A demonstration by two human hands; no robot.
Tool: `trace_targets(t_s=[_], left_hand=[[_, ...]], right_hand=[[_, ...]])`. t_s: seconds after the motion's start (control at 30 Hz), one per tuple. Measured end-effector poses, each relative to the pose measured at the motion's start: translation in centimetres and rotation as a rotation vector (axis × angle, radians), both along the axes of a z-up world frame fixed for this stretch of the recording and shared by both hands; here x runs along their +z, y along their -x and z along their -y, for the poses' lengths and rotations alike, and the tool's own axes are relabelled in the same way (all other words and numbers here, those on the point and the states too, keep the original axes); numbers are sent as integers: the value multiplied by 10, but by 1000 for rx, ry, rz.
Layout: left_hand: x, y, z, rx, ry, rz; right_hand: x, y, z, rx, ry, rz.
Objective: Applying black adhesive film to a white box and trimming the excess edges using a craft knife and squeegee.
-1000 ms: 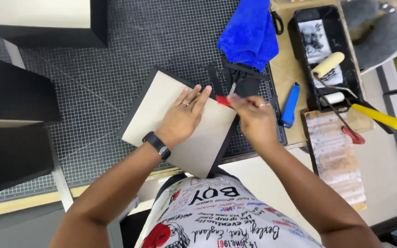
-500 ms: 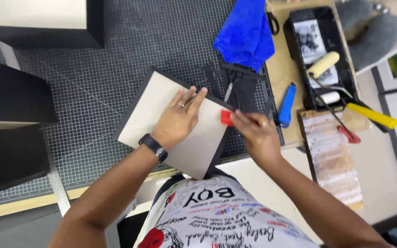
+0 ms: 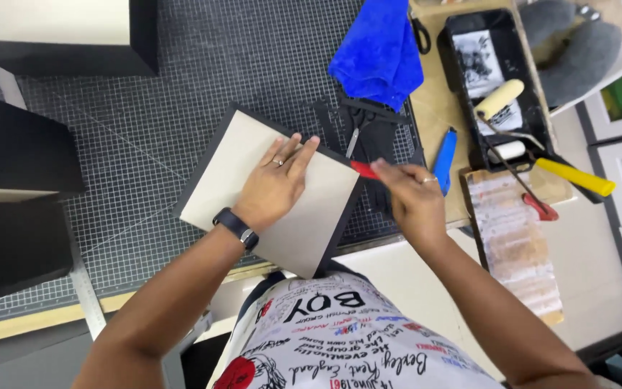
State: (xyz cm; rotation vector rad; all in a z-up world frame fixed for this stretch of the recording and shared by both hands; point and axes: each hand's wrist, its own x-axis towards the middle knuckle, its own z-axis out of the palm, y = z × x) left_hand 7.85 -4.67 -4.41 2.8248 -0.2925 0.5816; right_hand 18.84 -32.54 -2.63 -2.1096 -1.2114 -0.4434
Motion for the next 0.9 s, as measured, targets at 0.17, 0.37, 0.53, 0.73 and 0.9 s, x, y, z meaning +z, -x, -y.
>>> trace_targets(t_s=[0.17,0.37,0.53,0.73,0.9], left_hand=[[3,-2,2,8,-14,15],[1,-2,-1,17,-26,18],[1,0,-2,16,-12,-2],[1,1,1,8,-10,-6],[8,2,0,6,22,-44]], right_hand=[[-27,21,9,10,15,-38],[-9,2,-4,3,-104,-82],[-25,32,5,-89,-115,-175],[-33,24,2,-84,-245,-123],[-31,53,8,-119,-194,-280]])
